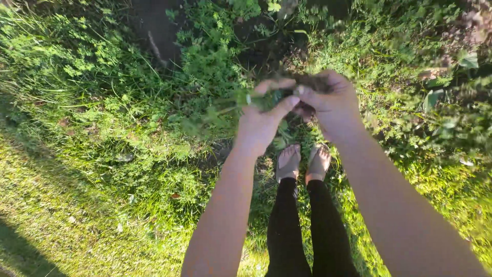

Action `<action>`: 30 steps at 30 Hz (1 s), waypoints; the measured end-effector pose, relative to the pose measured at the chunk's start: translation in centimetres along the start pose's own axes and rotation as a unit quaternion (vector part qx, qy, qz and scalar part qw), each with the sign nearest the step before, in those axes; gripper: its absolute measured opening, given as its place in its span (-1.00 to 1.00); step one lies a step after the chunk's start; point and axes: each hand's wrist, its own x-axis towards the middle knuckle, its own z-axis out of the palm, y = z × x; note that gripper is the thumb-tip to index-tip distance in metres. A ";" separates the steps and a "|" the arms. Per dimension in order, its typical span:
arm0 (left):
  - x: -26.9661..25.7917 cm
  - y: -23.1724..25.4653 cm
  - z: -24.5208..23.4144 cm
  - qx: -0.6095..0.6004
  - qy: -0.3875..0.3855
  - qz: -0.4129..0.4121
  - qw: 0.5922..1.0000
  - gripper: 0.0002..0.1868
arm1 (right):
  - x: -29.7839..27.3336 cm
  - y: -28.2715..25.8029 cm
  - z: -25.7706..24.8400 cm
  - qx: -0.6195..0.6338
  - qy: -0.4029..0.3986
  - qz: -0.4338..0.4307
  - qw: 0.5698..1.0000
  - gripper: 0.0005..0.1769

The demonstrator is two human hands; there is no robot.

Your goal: Pulling weeds from a grassy garden area by hand.

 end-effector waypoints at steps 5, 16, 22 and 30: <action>0.4 -0.9 -0.6 0.002 0.034 -0.004 0.999 -0.79 | -3.3 -8.0 4.7 -0.065 -0.017 0.056 0.996 -0.68; 1.1 1.3 -0.4 -0.126 0.014 0.052 0.991 -0.74 | -4.3 -8.2 3.1 -0.219 -0.053 -0.078 0.971 -0.82; 1.1 0.6 -0.6 -0.137 0.005 0.035 0.990 -0.70 | -4.7 -9.9 4.4 -0.098 -0.139 -0.039 0.985 -0.72; 1.7 1.5 0.1 -0.175 -0.014 0.078 0.981 -0.75 | -3.9 -9.2 2.6 -0.162 -0.127 -0.086 0.975 -0.71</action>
